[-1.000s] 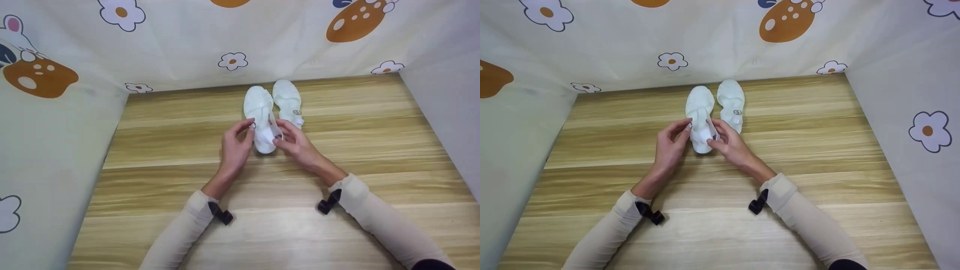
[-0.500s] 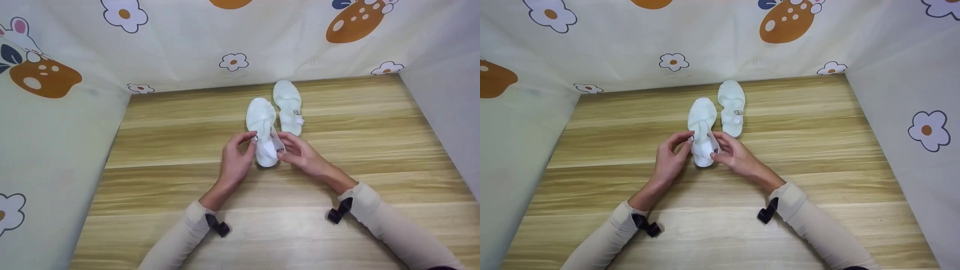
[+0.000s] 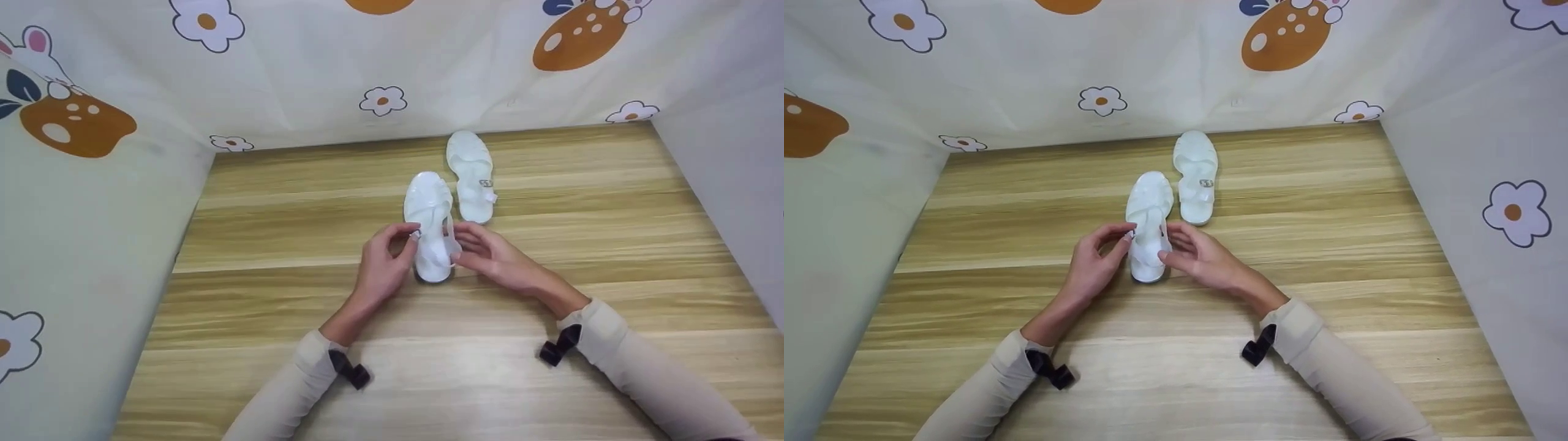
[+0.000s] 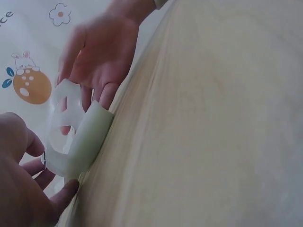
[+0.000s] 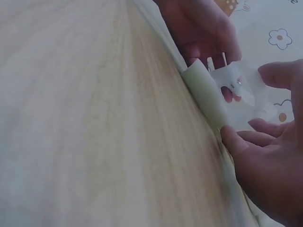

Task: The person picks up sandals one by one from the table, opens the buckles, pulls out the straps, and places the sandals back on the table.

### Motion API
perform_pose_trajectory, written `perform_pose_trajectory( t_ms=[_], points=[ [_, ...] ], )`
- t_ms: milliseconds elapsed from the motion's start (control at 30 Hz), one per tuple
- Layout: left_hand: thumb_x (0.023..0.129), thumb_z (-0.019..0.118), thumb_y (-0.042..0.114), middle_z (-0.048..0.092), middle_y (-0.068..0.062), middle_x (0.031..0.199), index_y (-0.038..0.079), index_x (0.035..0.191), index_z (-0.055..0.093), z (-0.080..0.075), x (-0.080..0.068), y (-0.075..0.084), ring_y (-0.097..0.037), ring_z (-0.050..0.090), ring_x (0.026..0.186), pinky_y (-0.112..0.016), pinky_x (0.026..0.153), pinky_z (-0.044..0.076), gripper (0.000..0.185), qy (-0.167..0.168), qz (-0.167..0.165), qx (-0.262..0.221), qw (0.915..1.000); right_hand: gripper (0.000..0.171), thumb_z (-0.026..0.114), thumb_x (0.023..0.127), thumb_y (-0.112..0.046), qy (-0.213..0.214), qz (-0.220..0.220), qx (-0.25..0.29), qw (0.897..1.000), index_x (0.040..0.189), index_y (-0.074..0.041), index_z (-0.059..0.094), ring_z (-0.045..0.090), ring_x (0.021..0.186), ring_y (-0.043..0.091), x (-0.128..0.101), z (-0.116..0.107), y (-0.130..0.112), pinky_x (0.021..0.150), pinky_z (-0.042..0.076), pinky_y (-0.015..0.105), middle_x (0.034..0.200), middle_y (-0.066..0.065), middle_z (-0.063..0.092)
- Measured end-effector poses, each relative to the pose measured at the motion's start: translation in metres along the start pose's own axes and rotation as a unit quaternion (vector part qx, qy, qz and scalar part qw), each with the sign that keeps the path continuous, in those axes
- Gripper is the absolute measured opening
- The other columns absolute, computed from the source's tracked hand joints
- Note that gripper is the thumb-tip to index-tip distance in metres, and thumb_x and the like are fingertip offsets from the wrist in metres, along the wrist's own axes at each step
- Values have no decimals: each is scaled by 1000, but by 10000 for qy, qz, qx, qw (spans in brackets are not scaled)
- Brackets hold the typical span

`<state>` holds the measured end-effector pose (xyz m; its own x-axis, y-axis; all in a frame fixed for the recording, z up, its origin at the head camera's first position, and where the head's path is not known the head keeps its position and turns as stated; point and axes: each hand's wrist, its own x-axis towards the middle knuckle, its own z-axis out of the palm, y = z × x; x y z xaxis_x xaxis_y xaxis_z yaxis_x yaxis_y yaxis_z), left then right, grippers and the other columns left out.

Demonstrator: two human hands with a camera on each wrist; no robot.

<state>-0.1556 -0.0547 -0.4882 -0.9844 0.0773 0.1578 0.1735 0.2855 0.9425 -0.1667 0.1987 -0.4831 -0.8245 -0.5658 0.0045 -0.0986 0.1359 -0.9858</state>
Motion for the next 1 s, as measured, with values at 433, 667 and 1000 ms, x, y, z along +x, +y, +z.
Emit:
perform_pose_trajectory(
  t_ms=[433,667,1000],
  points=[
    [98,76,13,79,-9,118,9,123,79,-19,23,-19,-17,71,104,-29,95,59,25,-851,35,-631,9944,67,71,104,-12,701,-638,-541,9940,163,-5,40,37,162,35,23,7,-10,131,34,56,170,17,43],
    [95,81,11,77,-10,117,6,121,78,-29,36,-29,-20,71,102,-29,91,62,27,-1392,244,-1061,9843,43,77,101,-19,1206,-581,-783,9879,139,-11,59,59,136,23,32,12,-15,118,48,48,142,9,66],
    [97,80,8,78,-11,114,-1,118,75,-35,49,-37,-19,74,104,-30,95,62,23,-2036,388,-1459,9674,38,87,94,-29,728,-505,-1953,9767,127,-15,75,64,90,18,48,17,-18,80,52,32,99,3,72]
  ],
)
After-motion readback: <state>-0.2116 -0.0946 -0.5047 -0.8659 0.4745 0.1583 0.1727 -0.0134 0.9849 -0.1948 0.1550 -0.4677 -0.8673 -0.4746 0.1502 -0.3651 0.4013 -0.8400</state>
